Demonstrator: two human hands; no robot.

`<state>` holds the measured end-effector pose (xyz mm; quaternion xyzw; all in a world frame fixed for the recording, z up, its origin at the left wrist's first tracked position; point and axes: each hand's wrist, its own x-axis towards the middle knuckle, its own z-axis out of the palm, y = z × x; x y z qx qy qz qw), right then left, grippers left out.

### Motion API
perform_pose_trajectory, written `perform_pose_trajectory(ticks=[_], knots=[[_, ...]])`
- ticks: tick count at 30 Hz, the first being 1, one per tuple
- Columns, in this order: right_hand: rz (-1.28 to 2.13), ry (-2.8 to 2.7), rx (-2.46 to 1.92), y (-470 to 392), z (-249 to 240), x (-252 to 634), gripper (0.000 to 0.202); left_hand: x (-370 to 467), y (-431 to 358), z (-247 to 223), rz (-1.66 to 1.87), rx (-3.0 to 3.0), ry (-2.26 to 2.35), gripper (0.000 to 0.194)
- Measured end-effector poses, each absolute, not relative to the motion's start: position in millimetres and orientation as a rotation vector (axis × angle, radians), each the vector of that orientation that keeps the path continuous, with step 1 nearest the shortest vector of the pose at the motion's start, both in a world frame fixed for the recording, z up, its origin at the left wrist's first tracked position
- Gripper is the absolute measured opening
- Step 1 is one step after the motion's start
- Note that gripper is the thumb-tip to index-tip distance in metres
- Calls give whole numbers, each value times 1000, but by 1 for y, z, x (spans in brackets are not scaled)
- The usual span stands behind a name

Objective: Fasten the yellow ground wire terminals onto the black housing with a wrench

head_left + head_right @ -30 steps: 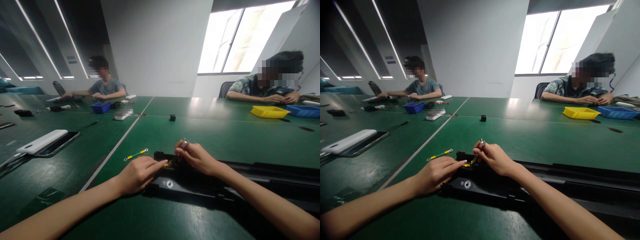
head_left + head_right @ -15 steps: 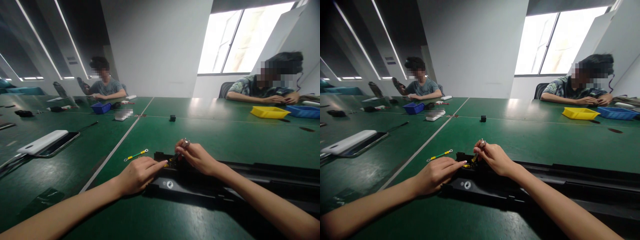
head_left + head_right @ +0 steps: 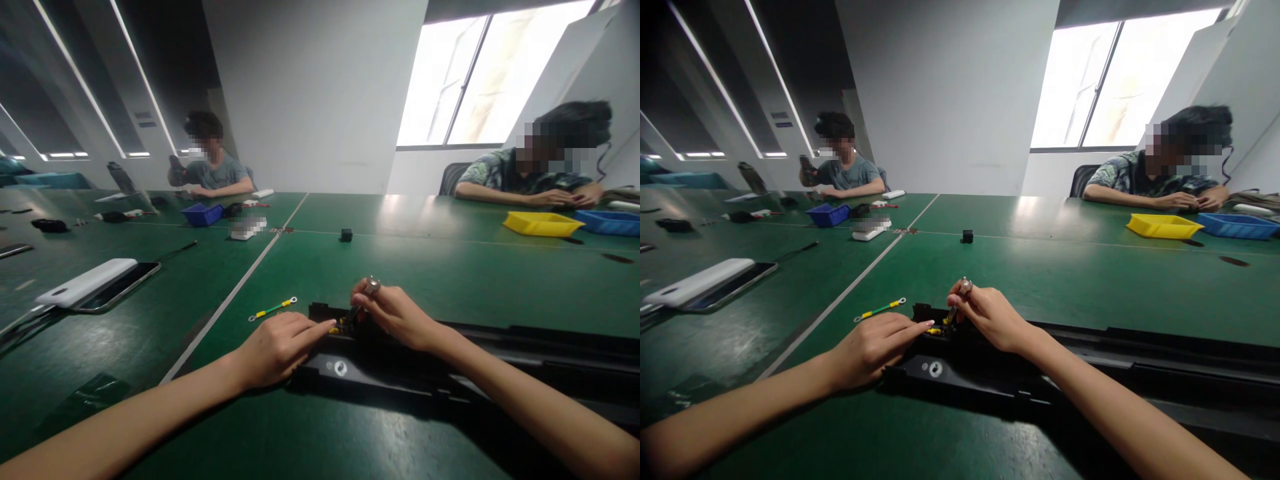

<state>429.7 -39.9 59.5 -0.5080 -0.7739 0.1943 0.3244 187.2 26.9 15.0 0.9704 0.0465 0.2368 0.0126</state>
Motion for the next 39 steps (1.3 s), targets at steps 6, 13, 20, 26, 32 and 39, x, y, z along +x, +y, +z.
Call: perform_pose_trajectory(ticks=[6,13,20,26,32,39], knots=[[528,-2034,-1320,-40,58,430,31,187,26,16,761,3030,140,41],[522,-2036,-1305,-39,57,431,32,188,26,16,760,3037,142,42],[528,-2049,-1299,-40,58,430,33,187,26,17,753,3035,141,41],[517,-2048,-1295,-39,57,431,36,188,27,16,758,3032,145,43],[528,-2044,-1297,-40,59,431,35,187,27,15,734,3024,152,43],[505,-2031,-1323,-38,57,431,31,187,27,16,741,3023,139,42]])
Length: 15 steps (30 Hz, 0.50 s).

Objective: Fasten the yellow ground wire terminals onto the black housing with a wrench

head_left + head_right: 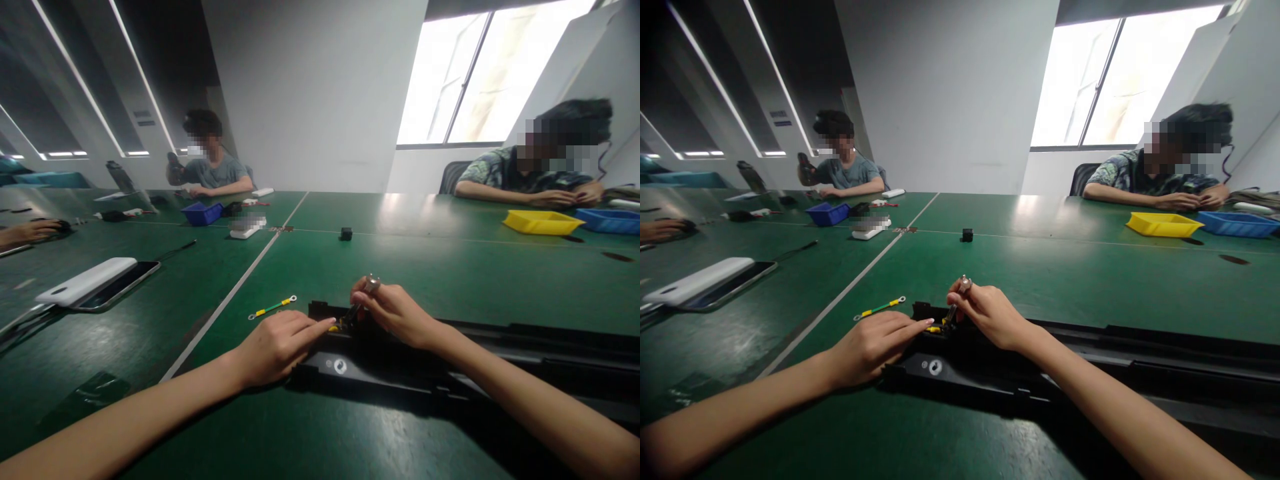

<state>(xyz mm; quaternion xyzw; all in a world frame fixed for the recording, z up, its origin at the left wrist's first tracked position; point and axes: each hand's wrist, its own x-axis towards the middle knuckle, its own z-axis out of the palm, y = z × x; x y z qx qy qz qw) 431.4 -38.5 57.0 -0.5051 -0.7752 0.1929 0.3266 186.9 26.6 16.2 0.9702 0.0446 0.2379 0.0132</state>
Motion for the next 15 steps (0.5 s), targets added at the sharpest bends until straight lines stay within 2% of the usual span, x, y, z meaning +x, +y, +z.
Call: perform_pose_trajectory(ticks=[15], knots=[[539,-2014,-1292,-39,59,429,31,188,27,16,756,3024,137,43]])
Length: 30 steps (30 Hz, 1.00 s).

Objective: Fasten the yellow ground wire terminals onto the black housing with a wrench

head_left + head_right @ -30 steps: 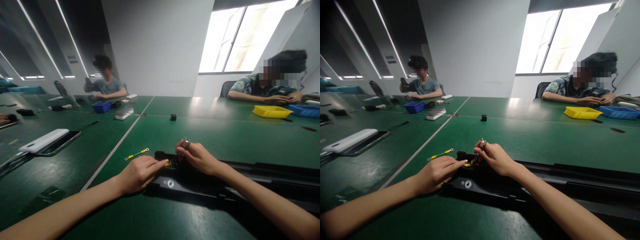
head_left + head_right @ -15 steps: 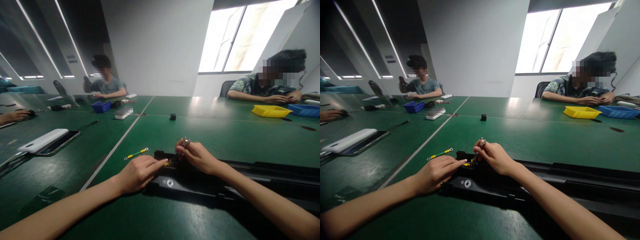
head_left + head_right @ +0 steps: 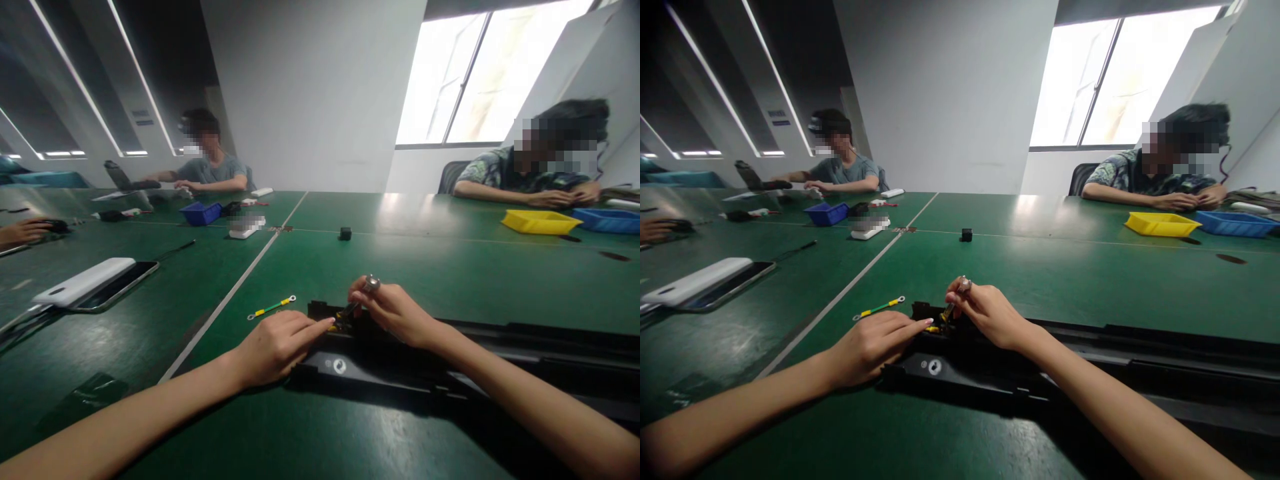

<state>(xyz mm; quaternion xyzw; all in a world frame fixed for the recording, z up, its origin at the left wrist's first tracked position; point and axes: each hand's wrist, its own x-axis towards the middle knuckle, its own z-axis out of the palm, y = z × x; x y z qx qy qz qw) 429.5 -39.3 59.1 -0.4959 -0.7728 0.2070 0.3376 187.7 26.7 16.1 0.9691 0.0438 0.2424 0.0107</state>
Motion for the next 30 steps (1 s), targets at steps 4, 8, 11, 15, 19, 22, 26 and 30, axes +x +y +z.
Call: perform_pose_trajectory(ticks=[4,8,11,15,19,22,26,30], knots=[[551,-2022,-1296,-39,59,430,30,187,27,16,757,3025,139,42],[543,-2038,-1294,-39,58,431,31,187,27,16,744,3026,139,42],[541,-2039,-1291,-39,58,431,32,188,26,16,735,3022,133,41],[552,-2037,-1271,-39,57,431,30,187,26,16,729,3016,136,40],[575,-2038,-1273,-39,57,432,28,187,27,15,719,3015,145,41],[597,-2035,-1283,-39,57,432,29,187,28,14,719,3019,149,42],[578,-2040,-1274,-39,57,432,29,187,28,14,717,3020,158,43],[553,-2051,-1258,-39,57,432,27,187,28,14,716,3015,155,43]])
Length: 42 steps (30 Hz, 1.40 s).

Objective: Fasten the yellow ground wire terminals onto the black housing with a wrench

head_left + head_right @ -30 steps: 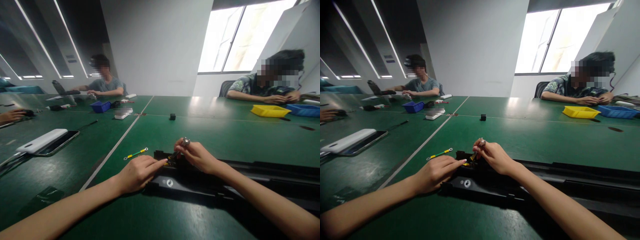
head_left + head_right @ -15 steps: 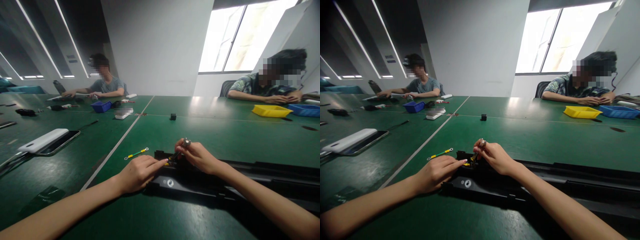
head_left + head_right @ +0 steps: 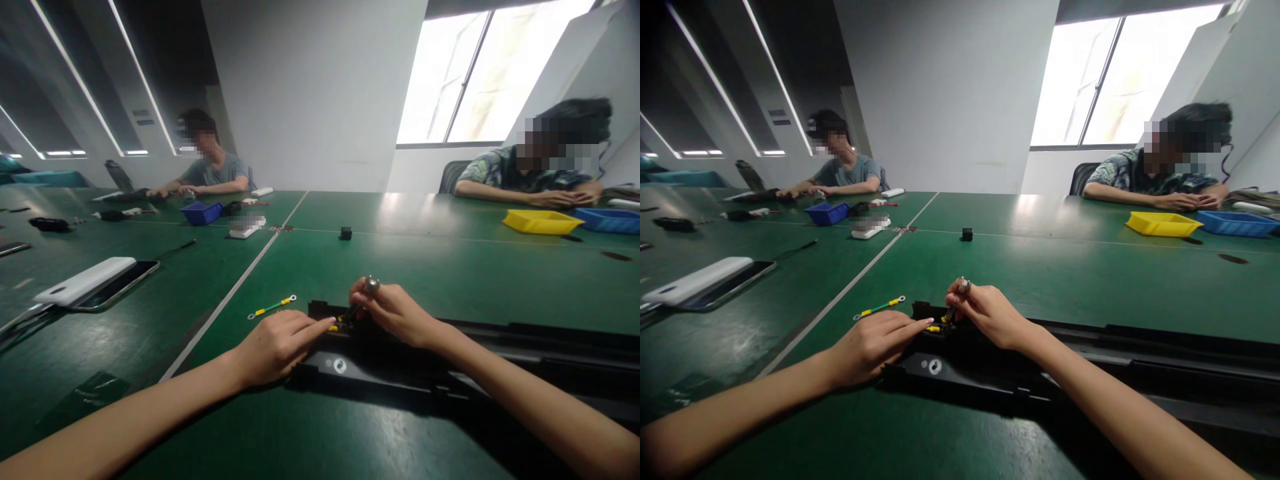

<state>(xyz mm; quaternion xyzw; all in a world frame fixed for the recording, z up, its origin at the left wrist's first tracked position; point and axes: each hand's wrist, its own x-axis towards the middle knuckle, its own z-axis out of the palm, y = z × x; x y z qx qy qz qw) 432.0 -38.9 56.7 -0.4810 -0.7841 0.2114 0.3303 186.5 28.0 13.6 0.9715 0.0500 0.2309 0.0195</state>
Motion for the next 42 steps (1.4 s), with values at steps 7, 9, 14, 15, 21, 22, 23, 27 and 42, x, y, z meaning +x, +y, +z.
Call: perform_pose_trajectory(ticks=[7,9,14,15,21,22,23,27,42], knots=[[565,-2047,-1270,-39,58,432,26,187,26,15,731,3016,146,42],[571,-2049,-1271,-39,58,431,27,187,26,16,737,3016,145,42],[576,-2052,-1285,-40,59,431,29,187,26,17,752,3024,137,42],[577,-2054,-1288,-40,59,431,29,187,26,17,747,3027,137,43],[577,-2060,-1272,-41,60,431,28,187,26,17,749,3025,141,42],[578,-2059,-1271,-40,60,431,27,188,26,17,749,3025,141,42],[579,-2057,-1271,-40,60,431,27,188,26,17,747,3025,141,42],[585,-2062,-1271,-40,58,432,28,187,26,17,744,3027,148,42],[480,-2002,-1344,-39,57,432,31,188,26,17,765,3022,135,41]])
